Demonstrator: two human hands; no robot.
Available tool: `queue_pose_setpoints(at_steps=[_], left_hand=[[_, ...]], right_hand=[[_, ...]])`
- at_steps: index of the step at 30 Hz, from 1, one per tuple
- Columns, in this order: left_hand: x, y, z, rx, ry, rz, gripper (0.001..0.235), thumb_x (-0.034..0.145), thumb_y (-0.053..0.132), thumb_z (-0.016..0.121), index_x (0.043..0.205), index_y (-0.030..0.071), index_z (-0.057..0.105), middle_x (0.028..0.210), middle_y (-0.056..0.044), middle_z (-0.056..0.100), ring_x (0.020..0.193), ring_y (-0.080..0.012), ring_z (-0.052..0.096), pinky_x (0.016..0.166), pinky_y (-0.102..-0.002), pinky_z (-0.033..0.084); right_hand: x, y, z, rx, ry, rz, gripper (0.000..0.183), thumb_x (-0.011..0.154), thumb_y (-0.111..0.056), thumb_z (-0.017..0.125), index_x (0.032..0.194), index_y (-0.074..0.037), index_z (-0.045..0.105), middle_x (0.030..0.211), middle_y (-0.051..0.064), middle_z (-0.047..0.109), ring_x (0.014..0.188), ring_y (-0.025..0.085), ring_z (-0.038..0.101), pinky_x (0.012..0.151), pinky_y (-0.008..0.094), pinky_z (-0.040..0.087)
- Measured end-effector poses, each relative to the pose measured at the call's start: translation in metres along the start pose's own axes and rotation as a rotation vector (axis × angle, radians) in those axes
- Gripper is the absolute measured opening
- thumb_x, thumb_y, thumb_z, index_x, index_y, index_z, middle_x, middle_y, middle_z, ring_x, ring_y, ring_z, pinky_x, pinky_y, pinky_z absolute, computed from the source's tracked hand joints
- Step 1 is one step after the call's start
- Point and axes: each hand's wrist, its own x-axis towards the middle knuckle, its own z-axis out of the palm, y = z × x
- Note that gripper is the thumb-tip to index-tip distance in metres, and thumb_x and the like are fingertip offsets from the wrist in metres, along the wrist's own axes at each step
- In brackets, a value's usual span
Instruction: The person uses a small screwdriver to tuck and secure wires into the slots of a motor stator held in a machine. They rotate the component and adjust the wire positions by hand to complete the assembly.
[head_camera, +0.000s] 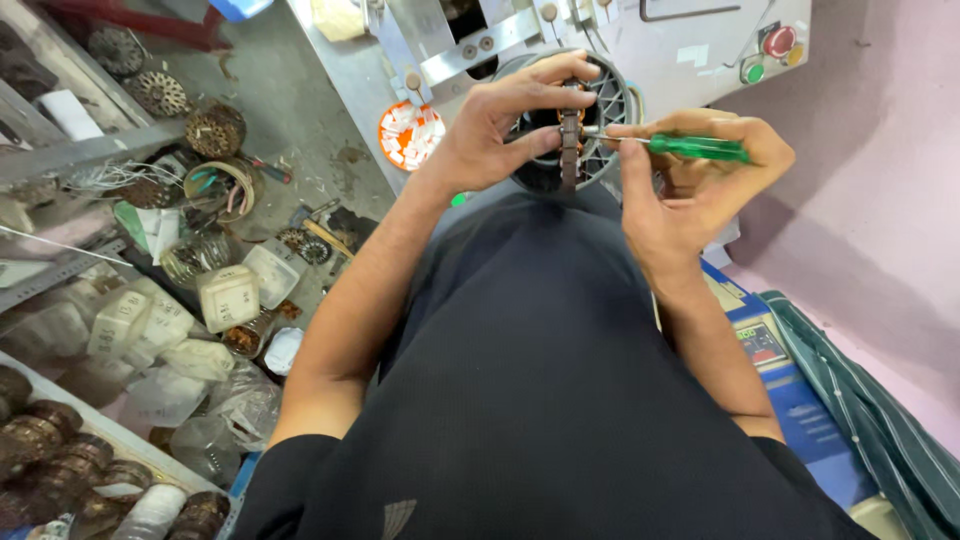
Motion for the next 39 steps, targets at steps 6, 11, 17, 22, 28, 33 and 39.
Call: queue_pose_setpoints(at_steps=[6, 11, 17, 22, 28, 33, 39], left_hand=[[-0.003, 0.007, 0.004, 0.102, 0.026, -0.012, 0.035, 0.100, 0.001, 0.073, 0.135, 0.005, 0.068, 0.151, -0.010, 0.059, 0.151, -0.0274, 0.051, 0.126, -0.039, 0.042], [0.002, 0.015, 0.005, 0.119, 0.041, 0.007, 0.037, 0.100, 0.000, 0.072, 0.135, 0.006, 0.067, 0.152, -0.009, 0.059, 0.150, -0.0273, 0.052, 0.128, -0.040, 0.043], [-0.019, 0.017, 0.015, 0.373, 0.298, 0.006, 0.043, 0.092, 0.003, 0.080, 0.133, 0.007, 0.065, 0.141, -0.010, 0.064, 0.136, -0.0272, 0.062, 0.115, -0.037, 0.050], [-0.085, -0.001, 0.008, 0.657, 0.635, -0.143, 0.015, 0.090, 0.001, 0.078, 0.101, 0.006, 0.068, 0.091, -0.007, 0.066, 0.081, -0.0229, 0.066, 0.075, -0.037, 0.053], [-0.166, -0.030, -0.005, 0.940, 0.574, -0.394, 0.012, 0.085, 0.012, 0.078, 0.090, 0.008, 0.068, 0.086, -0.007, 0.065, 0.076, -0.0241, 0.068, 0.067, -0.038, 0.052], [-0.181, -0.059, 0.000, 0.937, 0.706, -0.675, 0.032, 0.079, 0.030, 0.088, 0.077, 0.006, 0.068, 0.078, -0.009, 0.065, 0.069, -0.0254, 0.066, 0.064, -0.040, 0.052], [-0.191, -0.102, -0.002, 0.604, 0.974, -1.003, 0.042, 0.065, 0.044, 0.091, 0.072, 0.008, 0.070, 0.071, -0.006, 0.071, 0.066, -0.0185, 0.070, 0.067, -0.036, 0.055]], right_hand=[[0.027, 0.018, -0.023, 0.032, -0.242, 0.102, 0.052, 0.105, 0.022, 0.061, 0.132, -0.004, 0.026, 0.121, 0.016, 0.051, 0.105, 0.026, 0.066, 0.094, 0.037, 0.066], [0.022, 0.017, -0.009, -0.193, -0.249, -0.214, 0.052, 0.100, 0.025, 0.064, 0.128, -0.004, 0.031, 0.118, 0.018, 0.051, 0.102, 0.027, 0.068, 0.087, 0.035, 0.062], [0.018, -0.012, -0.003, -0.114, -0.098, -0.273, 0.057, 0.098, 0.024, 0.062, 0.129, -0.007, 0.027, 0.120, 0.020, 0.046, 0.102, 0.030, 0.065, 0.085, 0.039, 0.067], [0.006, -0.074, -0.039, -0.080, 0.067, -0.335, 0.047, 0.107, 0.015, 0.064, 0.131, -0.012, 0.033, 0.117, 0.018, 0.055, 0.093, 0.024, 0.069, 0.083, 0.039, 0.062], [-0.024, -0.146, -0.058, -0.047, -0.495, -0.302, 0.021, 0.096, 0.004, 0.067, 0.110, -0.005, 0.052, 0.104, 0.019, 0.067, 0.083, 0.022, 0.072, 0.069, 0.034, 0.054], [-0.009, -0.155, -0.044, -0.001, -0.631, -0.511, 0.008, 0.087, -0.005, 0.069, 0.091, 0.002, 0.068, 0.093, 0.020, 0.076, 0.075, 0.020, 0.074, 0.057, 0.030, 0.047], [0.014, -0.187, -0.036, -0.295, -0.696, -0.469, 0.014, 0.090, -0.006, 0.065, 0.096, 0.005, 0.061, 0.096, 0.024, 0.073, 0.080, 0.029, 0.079, 0.069, 0.035, 0.060]])
